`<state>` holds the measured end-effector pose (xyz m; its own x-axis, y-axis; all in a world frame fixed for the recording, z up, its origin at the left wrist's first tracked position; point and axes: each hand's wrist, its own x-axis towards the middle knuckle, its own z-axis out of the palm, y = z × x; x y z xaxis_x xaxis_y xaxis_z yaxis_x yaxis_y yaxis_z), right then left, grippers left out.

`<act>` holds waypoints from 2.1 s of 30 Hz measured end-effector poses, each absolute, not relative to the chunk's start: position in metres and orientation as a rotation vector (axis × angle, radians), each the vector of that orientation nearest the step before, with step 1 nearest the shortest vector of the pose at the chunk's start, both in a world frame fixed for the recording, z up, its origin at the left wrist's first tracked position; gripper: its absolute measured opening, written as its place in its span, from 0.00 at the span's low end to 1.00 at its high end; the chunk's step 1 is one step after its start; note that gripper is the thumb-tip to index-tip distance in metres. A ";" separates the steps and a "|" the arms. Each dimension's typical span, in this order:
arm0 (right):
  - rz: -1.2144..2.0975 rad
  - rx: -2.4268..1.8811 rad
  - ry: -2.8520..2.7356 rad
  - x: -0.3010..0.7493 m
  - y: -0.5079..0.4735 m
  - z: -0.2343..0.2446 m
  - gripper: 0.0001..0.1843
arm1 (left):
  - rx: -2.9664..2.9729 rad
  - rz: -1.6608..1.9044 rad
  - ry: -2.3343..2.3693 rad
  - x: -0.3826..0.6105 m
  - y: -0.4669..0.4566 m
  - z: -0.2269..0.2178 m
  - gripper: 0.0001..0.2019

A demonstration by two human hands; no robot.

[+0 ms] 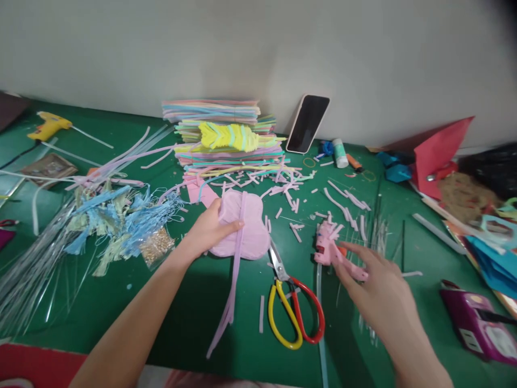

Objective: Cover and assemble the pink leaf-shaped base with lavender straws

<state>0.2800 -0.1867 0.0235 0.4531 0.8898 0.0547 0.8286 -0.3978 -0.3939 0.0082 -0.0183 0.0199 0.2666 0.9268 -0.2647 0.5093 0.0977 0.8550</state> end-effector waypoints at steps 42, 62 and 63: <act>0.657 -1.606 -1.093 0.227 -0.173 0.012 0.12 | 0.971 0.204 0.633 0.128 -0.202 0.057 0.29; 0.468 -1.653 -1.335 0.231 -0.180 0.003 0.19 | 0.816 0.255 0.478 0.132 -0.205 0.054 0.31; 0.474 -1.647 -1.331 0.231 -0.180 0.003 0.18 | 0.804 0.250 0.474 0.132 -0.204 0.055 0.31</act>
<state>0.2310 -0.1803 0.0025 0.3366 0.9086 0.2474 0.5477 0.0248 -0.8363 0.1319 -0.2041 0.0555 0.8671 0.3891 -0.3111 -0.0365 0.6724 0.7393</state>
